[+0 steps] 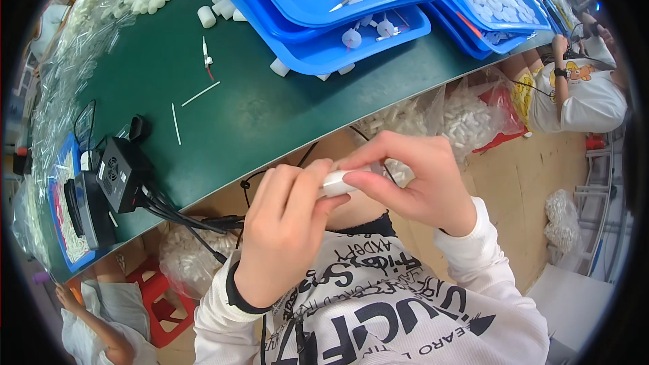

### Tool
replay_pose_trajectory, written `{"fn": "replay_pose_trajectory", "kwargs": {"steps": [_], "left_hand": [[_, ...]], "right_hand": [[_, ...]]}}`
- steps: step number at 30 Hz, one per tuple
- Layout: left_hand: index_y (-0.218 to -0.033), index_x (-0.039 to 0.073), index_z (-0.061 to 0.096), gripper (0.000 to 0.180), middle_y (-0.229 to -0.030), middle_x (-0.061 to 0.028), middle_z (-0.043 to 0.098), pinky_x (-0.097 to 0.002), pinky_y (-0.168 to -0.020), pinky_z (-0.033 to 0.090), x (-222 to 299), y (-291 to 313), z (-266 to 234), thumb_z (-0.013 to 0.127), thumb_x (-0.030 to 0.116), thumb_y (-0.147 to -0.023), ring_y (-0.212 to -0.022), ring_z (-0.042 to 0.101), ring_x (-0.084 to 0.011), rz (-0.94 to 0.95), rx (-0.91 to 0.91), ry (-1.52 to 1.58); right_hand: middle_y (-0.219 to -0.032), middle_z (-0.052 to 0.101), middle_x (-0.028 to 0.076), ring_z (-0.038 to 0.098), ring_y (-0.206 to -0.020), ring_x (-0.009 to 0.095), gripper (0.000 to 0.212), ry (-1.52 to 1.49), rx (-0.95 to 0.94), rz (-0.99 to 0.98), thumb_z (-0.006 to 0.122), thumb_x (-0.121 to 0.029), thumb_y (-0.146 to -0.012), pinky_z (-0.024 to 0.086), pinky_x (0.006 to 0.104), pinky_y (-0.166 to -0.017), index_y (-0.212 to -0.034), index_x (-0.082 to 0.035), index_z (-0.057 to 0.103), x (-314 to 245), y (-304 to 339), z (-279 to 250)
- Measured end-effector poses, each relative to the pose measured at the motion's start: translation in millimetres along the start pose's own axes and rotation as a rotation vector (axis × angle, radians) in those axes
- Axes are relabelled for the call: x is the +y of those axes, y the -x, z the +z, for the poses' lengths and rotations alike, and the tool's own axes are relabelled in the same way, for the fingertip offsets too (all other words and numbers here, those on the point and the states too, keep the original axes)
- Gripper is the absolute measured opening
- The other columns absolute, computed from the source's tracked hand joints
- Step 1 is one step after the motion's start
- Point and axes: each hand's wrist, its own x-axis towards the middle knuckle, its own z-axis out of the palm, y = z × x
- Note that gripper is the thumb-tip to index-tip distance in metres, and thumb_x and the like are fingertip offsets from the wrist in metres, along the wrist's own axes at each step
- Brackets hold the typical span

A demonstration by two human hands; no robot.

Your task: The person repeatedly picks up small white cylindrical plastic components and translucent caps from a green workbench. They insert the cap into the cylinder and rotate it to secure the fit, then place the assembled unit into a blue tray. The process is repeated continuously with multiple units.

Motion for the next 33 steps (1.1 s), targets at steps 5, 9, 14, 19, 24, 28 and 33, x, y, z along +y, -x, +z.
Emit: {"fn": "replay_pose_trajectory", "kwargs": {"steps": [5,9,14,19,24,28,33], "left_hand": [[-0.113,-0.003,0.047,0.038,-0.082,-0.0146,0.050,-0.0325,-0.064,0.043,7.8,6.2,-11.5,0.056,-0.008,-0.076,-0.070,0.052,-0.0277,-0.168,-0.069,0.225],[-0.112,-0.002,0.051,0.036,-0.086,-0.0141,0.055,-0.0305,-0.061,0.044,8.2,10.5,-19.7,0.060,-0.003,-0.078,-0.068,0.054,-0.0243,-0.104,-0.170,0.198],[-0.114,-0.001,0.055,0.037,-0.084,-0.0133,0.058,-0.0269,-0.056,0.044,5.7,8.6,-24.1,0.065,0.003,-0.078,-0.062,0.054,-0.0200,-0.058,-0.133,0.200],[-0.105,-0.004,0.054,0.036,-0.085,-0.0124,0.062,-0.0227,-0.062,0.047,1.3,23.7,-12.5,0.072,0.006,-0.076,-0.069,0.061,-0.0160,-0.183,0.048,0.496],[-0.098,-0.005,0.052,0.036,-0.085,-0.0146,0.063,-0.0230,-0.065,0.048,-2.6,23.7,-17.5,0.075,0.003,-0.072,-0.076,0.063,-0.0152,-0.041,0.012,0.522],[-0.098,-0.005,0.053,0.035,-0.079,-0.0140,0.063,-0.0245,-0.060,0.048,-4.2,24.2,-15.4,0.075,0.001,-0.071,-0.068,0.063,-0.0171,0.004,0.000,0.513],[-0.097,-0.005,0.054,0.035,-0.074,-0.0136,0.062,-0.0263,-0.054,0.047,-9.2,25.6,-9.9,0.075,0.000,-0.070,-0.062,0.063,-0.0198,0.110,-0.008,0.437]], "right_hand": [[-0.086,0.066,0.011,0.063,-0.078,0.022,0.022,-0.275,0.174,0.000,0.071,-0.007,-0.072,0.048,0.0297,-0.070,-0.090,0.000,0.063,7.4,8.9,-3.9],[-0.085,0.066,0.012,0.063,-0.078,0.022,0.020,-0.157,0.103,-0.110,0.073,-0.004,-0.069,0.049,0.0288,-0.069,-0.086,0.001,0.063,15.6,13.1,-6.6],[-0.086,0.066,0.012,0.064,-0.078,0.021,0.017,-0.217,0.052,-0.068,0.074,-0.002,-0.068,0.049,0.0287,-0.069,-0.081,0.001,0.062,15.4,16.2,7.5],[-0.086,0.066,0.011,0.064,-0.078,0.021,0.023,-0.394,0.066,0.027,0.075,-0.002,-0.067,0.050,0.0284,-0.069,-0.087,0.001,0.066,8.7,15.5,9.2],[-0.085,0.068,0.010,0.065,-0.074,0.019,0.023,-0.302,-0.031,-0.037,0.078,-0.004,-0.064,0.051,0.0261,-0.064,-0.085,-0.002,0.069,1.7,9.8,1.4],[-0.080,0.068,0.009,0.066,-0.069,0.018,0.020,-0.293,-0.052,-0.080,0.079,-0.008,-0.063,0.051,0.0253,-0.058,-0.079,-0.002,0.069,1.3,9.3,1.7],[-0.075,0.068,0.008,0.066,-0.065,0.019,0.018,-0.258,-0.081,-0.087,0.079,-0.009,-0.062,0.050,0.0249,-0.055,-0.075,-0.002,0.068,5.8,10.5,3.0]]}}
